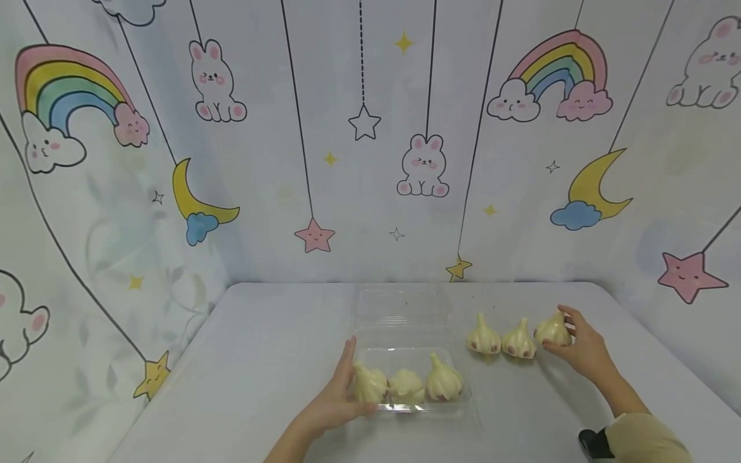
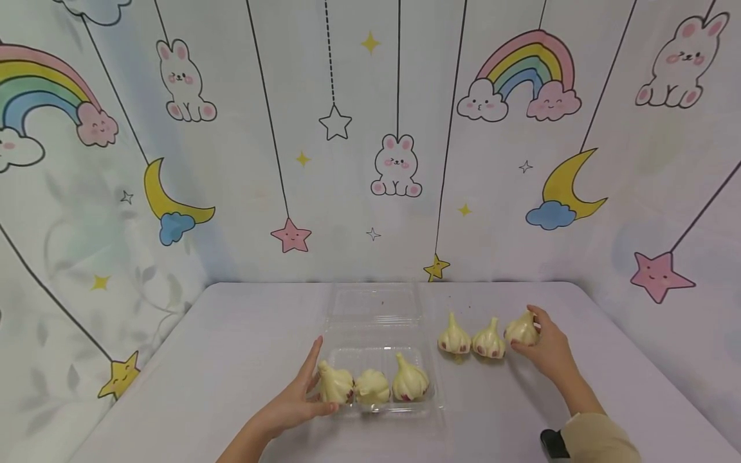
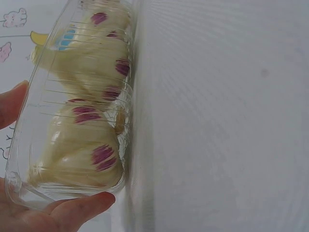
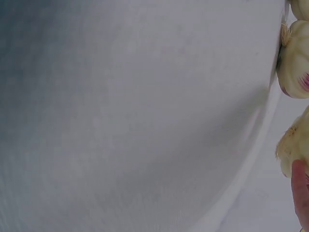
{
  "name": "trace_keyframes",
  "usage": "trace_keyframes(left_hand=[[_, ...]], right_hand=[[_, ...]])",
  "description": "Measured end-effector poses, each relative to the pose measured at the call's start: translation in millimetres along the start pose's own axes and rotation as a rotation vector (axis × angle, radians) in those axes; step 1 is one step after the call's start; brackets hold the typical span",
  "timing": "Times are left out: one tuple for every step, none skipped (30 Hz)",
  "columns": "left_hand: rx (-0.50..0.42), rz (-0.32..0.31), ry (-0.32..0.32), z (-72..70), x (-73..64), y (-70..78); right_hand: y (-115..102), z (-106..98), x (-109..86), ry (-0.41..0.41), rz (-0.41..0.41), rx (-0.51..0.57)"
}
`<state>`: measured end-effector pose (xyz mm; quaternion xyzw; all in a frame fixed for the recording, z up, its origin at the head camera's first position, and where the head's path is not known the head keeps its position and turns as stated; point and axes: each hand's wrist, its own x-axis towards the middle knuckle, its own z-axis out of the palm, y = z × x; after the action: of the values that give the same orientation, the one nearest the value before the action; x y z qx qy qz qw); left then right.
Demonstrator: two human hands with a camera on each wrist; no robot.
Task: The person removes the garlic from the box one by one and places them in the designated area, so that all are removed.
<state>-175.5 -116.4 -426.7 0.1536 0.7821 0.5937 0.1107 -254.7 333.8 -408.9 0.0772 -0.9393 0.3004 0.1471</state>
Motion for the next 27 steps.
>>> trace_keyframes(left_hand=[[0.001,-0.001,0.000,-0.1,0.1,-0.1],[0.001,-0.001,0.001,-0.1,0.2,-0.2],[0.000,-0.001,0.001,-0.1,0.3,-0.2],[0.000,0.000,0.000,-0.2,0.4,-0.3],[-0.002,0.000,-0.001,-0.2,0.4,-0.3],[-0.004,0.001,-0.003,-0.3,0.4,-0.3],[-0.006,0.002,-0.004,-0.3,0.3,-0.3],[-0.007,0.003,-0.005,-0.4,0.2,-0.2],[-0.006,0.003,-0.004,-0.4,0.1,-0.1],[-0.006,0.003,-0.005,-0.4,0.1,-0.1],[-0.006,0.003,-0.004,-0.4,-0.1,-0.1],[-0.006,0.005,-0.003,-0.3,-0.2,-0.1],[-0.004,0.006,-0.002,-0.3,-0.2,-0.2],[-0.004,0.006,-0.001,-0.2,-0.2,-0.3],[-0.002,0.007,0.000,0.0,-0.2,-0.3],[-0.003,0.008,0.000,0.1,-0.2,-0.2],[-0.003,0.008,0.001,0.2,-0.2,0.0],[-0.003,0.009,0.000,0.3,-0.3,0.1],[-0.002,0.008,0.000,0.3,-0.3,0.2],[-0.002,0.006,0.001,0.3,-0.2,0.3],[0.000,0.005,0.002,0.4,-0.2,0.5],[0.001,0.005,0.002,0.3,-0.1,0.6],[0.004,0.004,0.004,0.3,0.0,0.5],[0.006,0.002,0.006,0.4,0.2,0.5],[0.009,0.001,0.007,0.3,0.4,0.5],[0.011,0.001,0.007,0.4,0.4,0.6],[0.013,0.005,0.005,0.3,0.4,0.7]], right_hand=[[0.7,0.1,0.5,-0.021,0.007,-0.007],[1.4,0.1,1.0,-0.039,0.014,-0.012],[2.0,0.3,1.4,-0.051,0.018,-0.016],[2.7,0.6,1.6,-0.059,0.020,-0.020],[3.3,0.9,2.1,-0.065,0.020,-0.024],[3.7,1.2,2.6,-0.067,0.020,-0.028],[3.9,1.4,3.0,-0.070,0.023,-0.031],[4.0,1.4,3.4,-0.070,0.024,-0.036],[4.0,1.4,3.9,-0.073,0.026,-0.041],[3.6,1.1,4.3,-0.078,0.029,-0.047],[3.0,0.8,4.7,-0.084,0.032,-0.052],[2.4,0.5,4.9,-0.090,0.035,-0.057],[1.7,0.2,5.2,-0.099,0.039,-0.061],[0.9,-0.1,5.4,-0.108,0.041,-0.064],[0.0,-0.4,5.8,-0.118,0.045,-0.065],[-0.1,-0.3,5.9,-0.123,0.045,-0.067],[-0.1,-0.3,6.1,-0.129,0.046,-0.068],[-0.2,-0.1,6.3,-0.135,0.046,-0.069],[-0.1,-0.1,6.6,-0.141,0.048,-0.069],[0.2,0.0,7.0,-0.145,0.048,-0.070],[0.6,0.2,7.3,-0.150,0.046,-0.072],[0.9,0.4,7.5,-0.155,0.046,-0.074],[0.7,0.3,7.8,-0.160,0.047,-0.075],[0.4,0.3,7.9,-0.162,0.047,-0.076],[0.3,0.3,8.1,-0.163,0.045,-0.080],[0.1,0.4,8.1,-0.162,0.041,-0.084],[-0.3,0.4,8.0,-0.162,0.040,-0.085]])
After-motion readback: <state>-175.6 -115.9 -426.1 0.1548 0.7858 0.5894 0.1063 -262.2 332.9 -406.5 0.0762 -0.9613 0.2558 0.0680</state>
